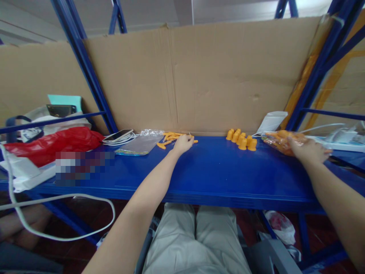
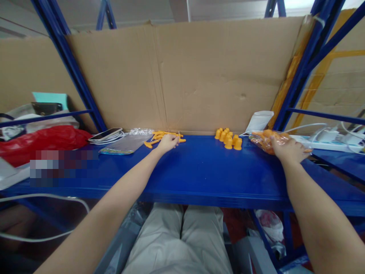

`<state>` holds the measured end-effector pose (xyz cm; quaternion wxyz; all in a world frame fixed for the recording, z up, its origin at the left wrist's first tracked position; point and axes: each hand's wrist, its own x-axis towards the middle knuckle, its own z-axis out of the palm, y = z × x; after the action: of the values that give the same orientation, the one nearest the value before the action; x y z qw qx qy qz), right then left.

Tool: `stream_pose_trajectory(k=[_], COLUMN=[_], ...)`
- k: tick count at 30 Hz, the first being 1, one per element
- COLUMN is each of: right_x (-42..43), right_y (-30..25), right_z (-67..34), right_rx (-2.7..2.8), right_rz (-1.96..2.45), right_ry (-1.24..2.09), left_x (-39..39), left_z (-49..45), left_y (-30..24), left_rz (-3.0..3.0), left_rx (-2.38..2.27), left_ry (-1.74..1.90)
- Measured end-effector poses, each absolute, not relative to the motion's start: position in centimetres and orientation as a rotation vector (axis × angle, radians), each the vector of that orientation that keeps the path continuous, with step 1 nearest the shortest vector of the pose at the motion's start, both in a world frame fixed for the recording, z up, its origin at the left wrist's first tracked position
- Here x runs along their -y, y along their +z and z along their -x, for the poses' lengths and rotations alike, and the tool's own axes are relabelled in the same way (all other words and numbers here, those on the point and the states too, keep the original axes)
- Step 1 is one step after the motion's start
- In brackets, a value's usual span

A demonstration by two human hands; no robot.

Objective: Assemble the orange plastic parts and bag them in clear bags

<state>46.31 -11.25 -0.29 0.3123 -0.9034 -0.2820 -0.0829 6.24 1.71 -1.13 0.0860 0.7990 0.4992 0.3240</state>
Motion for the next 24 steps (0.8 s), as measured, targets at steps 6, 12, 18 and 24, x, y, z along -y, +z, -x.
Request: stream_pose_trajectory(k=[6, 12, 18, 24], right_x=[11.5, 11.5, 11.2, 11.5], right_y=[-0.2, -0.5, -0.9, -0.7], right_z=[-46.3, -45.9, -47.3, -48.7], right_rx=[0.608, 0.514, 0.566, 0.583], right_rz=[2.319, 2.222, 2.225, 2.229], right_ry=[-0.147, -0.137, -0.132, -0.037], left_x=[-1.5, -1.7, -1.7, -1.6], left_z=[-6.2, -6.3, -6.4, -6.4], left_y=[-1.0, -1.3, -1.3, -1.2], left_rz=[-2.412, -2.406, -2.409, -2.402], left_rx=[-1.482, -1.509, -1.495, -1.498], left_ry=[0.95, 0.949, 0.932, 0.913])
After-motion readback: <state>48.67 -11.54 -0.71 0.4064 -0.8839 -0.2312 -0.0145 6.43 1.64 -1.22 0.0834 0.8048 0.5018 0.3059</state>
